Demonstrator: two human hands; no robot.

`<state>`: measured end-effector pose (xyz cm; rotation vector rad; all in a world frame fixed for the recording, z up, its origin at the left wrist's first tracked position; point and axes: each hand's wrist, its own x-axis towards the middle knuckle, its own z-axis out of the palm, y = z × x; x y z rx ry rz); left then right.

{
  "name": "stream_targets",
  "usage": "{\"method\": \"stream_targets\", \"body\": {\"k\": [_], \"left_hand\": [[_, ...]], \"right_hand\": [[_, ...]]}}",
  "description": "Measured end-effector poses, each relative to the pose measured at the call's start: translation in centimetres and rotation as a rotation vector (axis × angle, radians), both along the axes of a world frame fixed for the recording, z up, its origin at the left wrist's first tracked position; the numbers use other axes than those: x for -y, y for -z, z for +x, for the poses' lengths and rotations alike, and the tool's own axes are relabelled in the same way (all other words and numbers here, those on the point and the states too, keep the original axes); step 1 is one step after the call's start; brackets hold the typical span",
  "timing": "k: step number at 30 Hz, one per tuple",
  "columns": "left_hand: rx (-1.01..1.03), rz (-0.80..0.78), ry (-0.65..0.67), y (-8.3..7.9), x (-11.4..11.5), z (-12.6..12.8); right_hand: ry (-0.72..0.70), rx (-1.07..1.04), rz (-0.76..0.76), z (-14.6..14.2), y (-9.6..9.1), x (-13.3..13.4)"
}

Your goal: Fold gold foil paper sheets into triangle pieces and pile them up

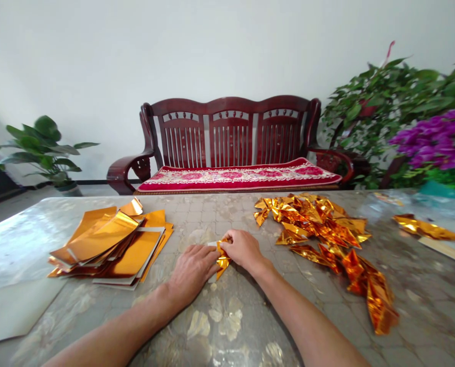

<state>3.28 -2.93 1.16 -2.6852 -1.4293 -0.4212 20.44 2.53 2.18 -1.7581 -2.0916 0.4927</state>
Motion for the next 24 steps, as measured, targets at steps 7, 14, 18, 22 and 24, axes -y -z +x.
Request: {"method": "stream_targets", "body": {"k": [7, 14, 18, 22, 24], "left_hand": [[-0.032, 0.024, -0.026, -0.2, -0.1, 0.0], [-0.033, 0.042, -0.042, -0.2, -0.1, 0.1], [-0.031, 0.052, -0.046, 0.0, -0.1, 0.1], [-0.034, 0.052, -0.06, 0.0, 0.0, 0.2], [-0.039, 0.048, -0.076, 0.0, 0.1, 0.2]], "right_hand": [[-0.013, -0.009, 0.044, -0.2, 0.6, 0.1], [-0.176, -0.002, 0.286, -0.3, 1.1, 0.4], [-0.24, 0.05, 0.381, -0.3, 1.3, 0.6], [-0.312, 0.115, 0.475, -0.1, 1.4, 0.6], [-0.343, 0.144, 0.505, 0.0, 1.4, 0.6]]}}
